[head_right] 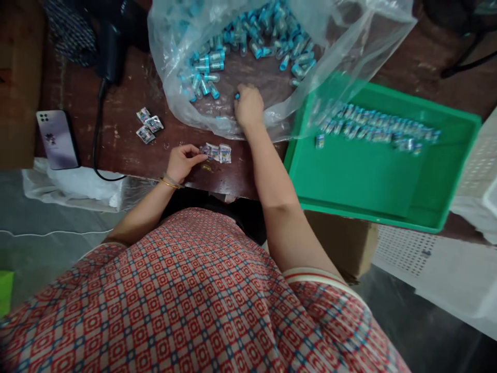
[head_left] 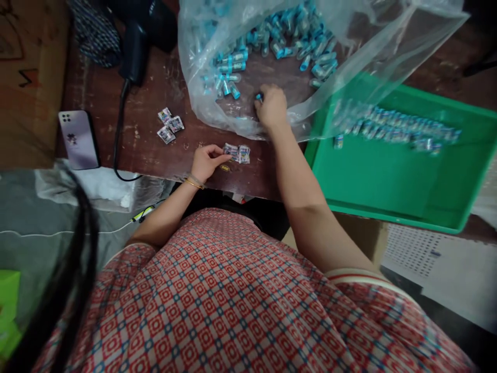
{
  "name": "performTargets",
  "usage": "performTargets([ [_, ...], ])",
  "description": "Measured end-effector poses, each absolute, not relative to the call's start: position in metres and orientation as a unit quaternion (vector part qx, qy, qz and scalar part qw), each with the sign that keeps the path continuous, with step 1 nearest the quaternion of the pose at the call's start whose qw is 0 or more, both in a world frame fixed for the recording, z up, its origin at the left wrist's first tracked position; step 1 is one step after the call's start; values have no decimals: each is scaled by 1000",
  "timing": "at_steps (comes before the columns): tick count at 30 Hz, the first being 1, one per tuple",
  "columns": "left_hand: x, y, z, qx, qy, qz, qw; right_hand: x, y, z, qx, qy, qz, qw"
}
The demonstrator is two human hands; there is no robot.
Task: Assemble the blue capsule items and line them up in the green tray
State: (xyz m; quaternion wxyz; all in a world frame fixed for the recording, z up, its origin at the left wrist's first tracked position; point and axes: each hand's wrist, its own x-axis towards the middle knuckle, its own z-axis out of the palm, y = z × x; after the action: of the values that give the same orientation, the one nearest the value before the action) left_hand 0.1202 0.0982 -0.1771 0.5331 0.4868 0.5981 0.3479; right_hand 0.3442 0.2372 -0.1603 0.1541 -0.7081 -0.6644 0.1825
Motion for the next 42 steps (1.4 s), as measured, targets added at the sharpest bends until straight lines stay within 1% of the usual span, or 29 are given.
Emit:
performTargets([
  [1,119,98,-177,490,600,349,528,343,235,-159,-696,-668,194,179],
  [4,115,100,-182,489,601,350,527,340,196,-150,-610,-670,264,331],
  [6,115,102,-187,482,592,351,542,338,157,-144,-555,-662,335,376],
  [10,120,107,-193,481,569,354,566,334,108,-145,-519,-634,432,377],
  [14,125,109,-194,499,557,346,567,334,108,-152,-510,-603,462,404],
  [17,124,112,-194,509,557,348,557,334,112,-149,-508,-653,409,385],
  [22,120,121,-194,560,538,338,531,327,107,-145,-500,-757,321,272],
  [24,120,124,-193,582,530,338,517,324,108,-148,-519,-758,301,257],
  [27,121,126,-190,613,525,357,471,324,113,-155,-534,-753,284,257],
  [29,122,128,-189,630,520,366,446,326,116,-158,-528,-755,288,262],
  [31,121,130,-189,624,524,372,444,331,119,-159,-523,-750,291,281],
  [36,114,135,-194,504,550,402,531,347,127,-162,-554,-688,295,364],
  [38,110,136,-195,484,544,400,555,351,130,-162,-553,-669,310,387],
  [40,107,137,-195,492,542,396,554,351,134,-159,-543,-662,324,402],
  [42,103,137,-194,521,549,399,518,348,137,-153,-534,-663,332,407],
])
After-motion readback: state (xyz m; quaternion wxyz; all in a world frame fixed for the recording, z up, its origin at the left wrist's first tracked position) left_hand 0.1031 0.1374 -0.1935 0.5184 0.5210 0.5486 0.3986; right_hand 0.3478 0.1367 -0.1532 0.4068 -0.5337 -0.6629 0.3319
